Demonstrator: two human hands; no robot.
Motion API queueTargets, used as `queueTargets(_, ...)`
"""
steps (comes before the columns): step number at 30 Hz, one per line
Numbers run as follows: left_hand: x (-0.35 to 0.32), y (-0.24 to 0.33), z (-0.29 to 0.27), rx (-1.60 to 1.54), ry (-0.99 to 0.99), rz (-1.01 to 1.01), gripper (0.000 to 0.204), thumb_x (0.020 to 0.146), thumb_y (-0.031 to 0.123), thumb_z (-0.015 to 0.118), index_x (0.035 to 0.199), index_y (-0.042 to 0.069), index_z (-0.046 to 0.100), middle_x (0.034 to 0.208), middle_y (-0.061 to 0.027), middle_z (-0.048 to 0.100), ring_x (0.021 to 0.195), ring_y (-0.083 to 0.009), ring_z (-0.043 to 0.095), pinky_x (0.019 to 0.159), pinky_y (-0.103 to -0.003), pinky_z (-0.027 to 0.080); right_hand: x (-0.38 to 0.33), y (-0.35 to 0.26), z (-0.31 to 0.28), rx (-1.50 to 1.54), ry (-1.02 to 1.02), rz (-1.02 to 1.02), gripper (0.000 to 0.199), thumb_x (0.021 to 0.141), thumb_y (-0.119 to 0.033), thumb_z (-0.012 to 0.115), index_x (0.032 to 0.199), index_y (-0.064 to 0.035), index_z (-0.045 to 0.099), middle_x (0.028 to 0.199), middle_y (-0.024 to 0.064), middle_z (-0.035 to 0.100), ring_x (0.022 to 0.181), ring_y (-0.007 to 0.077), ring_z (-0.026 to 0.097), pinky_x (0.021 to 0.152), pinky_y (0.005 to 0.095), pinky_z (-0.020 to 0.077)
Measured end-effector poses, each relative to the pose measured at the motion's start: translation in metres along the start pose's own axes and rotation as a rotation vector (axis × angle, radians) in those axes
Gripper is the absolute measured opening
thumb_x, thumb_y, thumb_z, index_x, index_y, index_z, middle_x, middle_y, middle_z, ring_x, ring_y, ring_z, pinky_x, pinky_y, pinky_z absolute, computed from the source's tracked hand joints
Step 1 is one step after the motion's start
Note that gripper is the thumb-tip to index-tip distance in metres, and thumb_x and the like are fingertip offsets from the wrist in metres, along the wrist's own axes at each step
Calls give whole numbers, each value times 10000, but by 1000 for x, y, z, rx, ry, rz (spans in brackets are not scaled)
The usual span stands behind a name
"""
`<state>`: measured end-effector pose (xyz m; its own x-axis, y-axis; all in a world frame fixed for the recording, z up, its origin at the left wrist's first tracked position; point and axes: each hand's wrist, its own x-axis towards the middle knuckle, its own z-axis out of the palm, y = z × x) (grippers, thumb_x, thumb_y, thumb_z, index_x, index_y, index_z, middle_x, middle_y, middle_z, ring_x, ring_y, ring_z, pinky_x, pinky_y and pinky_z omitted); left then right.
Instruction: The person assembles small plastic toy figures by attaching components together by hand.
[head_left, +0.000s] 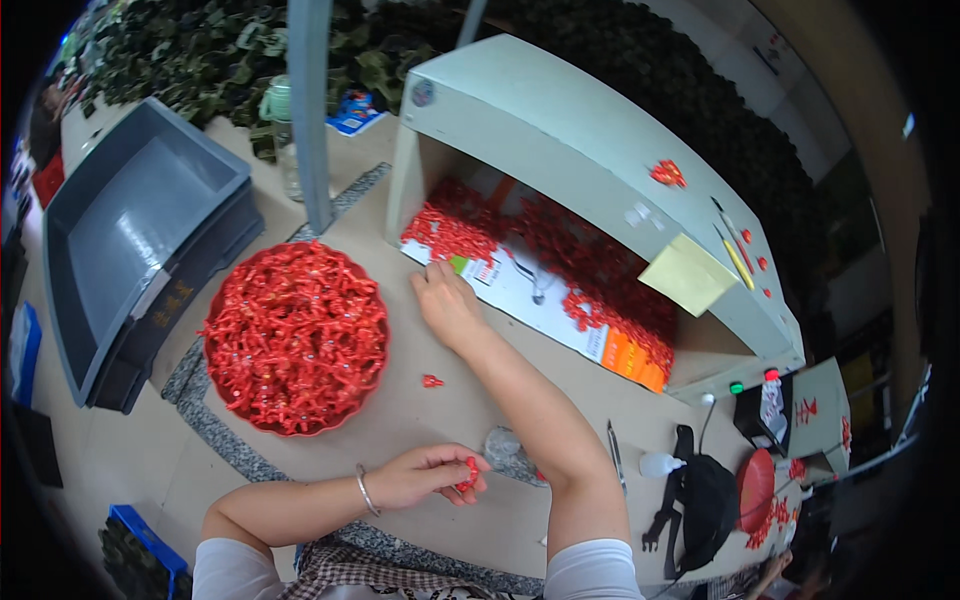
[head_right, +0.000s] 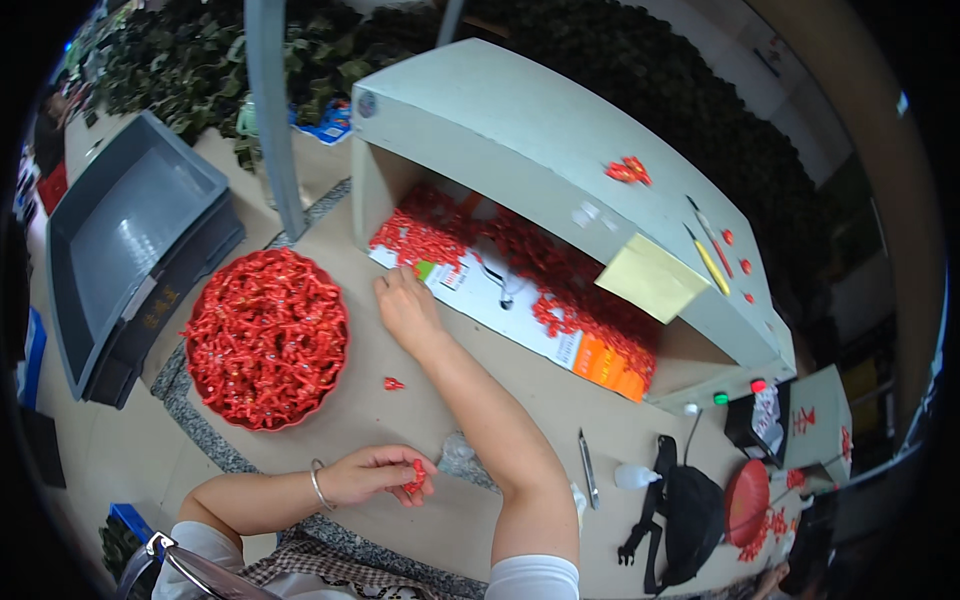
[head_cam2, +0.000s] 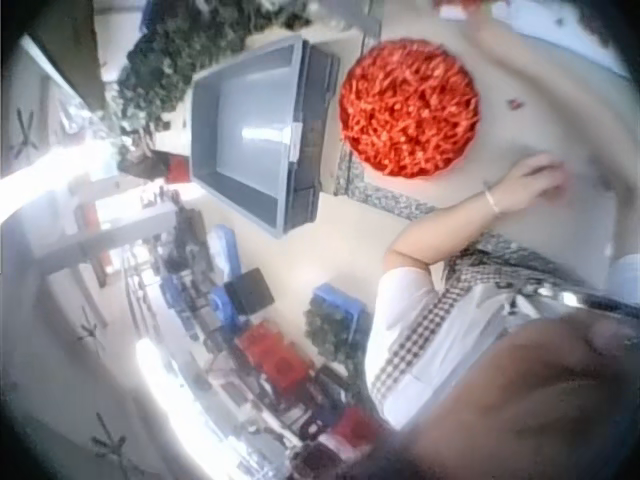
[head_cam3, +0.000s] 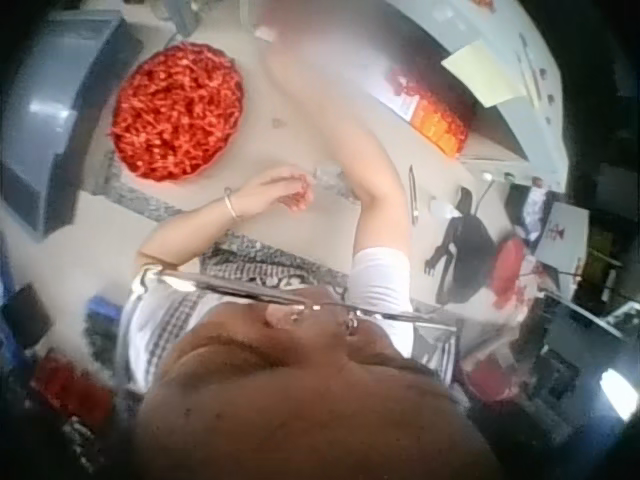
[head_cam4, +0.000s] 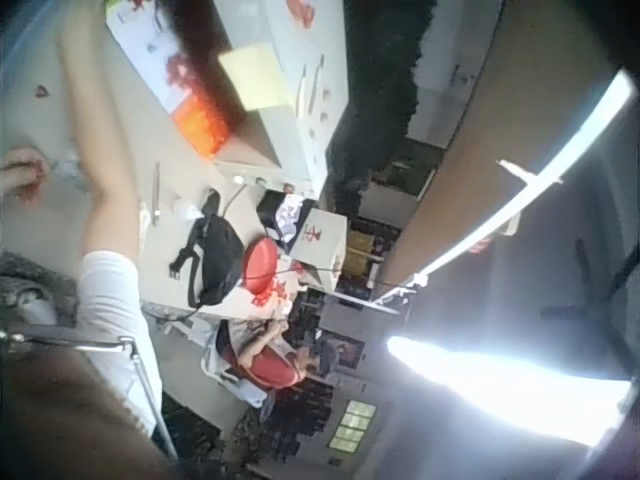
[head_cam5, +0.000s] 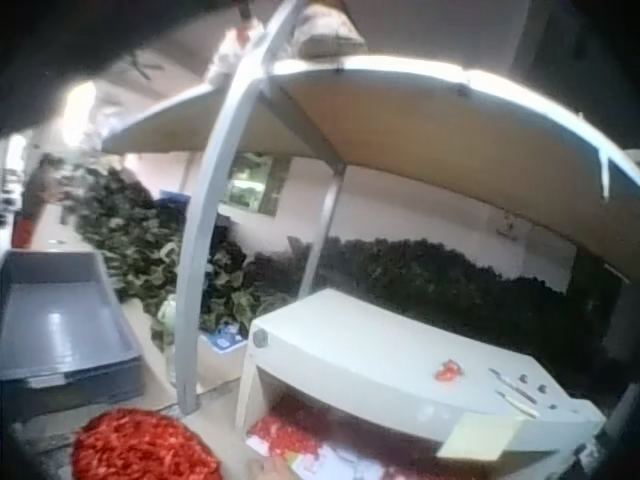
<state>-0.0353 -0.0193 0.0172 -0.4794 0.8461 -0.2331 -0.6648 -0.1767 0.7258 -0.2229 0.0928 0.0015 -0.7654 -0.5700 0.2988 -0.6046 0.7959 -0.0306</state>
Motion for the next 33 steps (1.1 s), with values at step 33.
queueTargets(33, 12, -1, 5, -89, 80, 0, 340, 913, 165, 456, 1224, 33, 419, 1116, -92, 519, 1077, -201, 511, 937, -306, 401, -234, 180, -68, 156, 461, 1016, 135, 839, -116, 507, 813, 6, 558, 707, 133, 581, 620, 226, 558, 588, 334, 445)
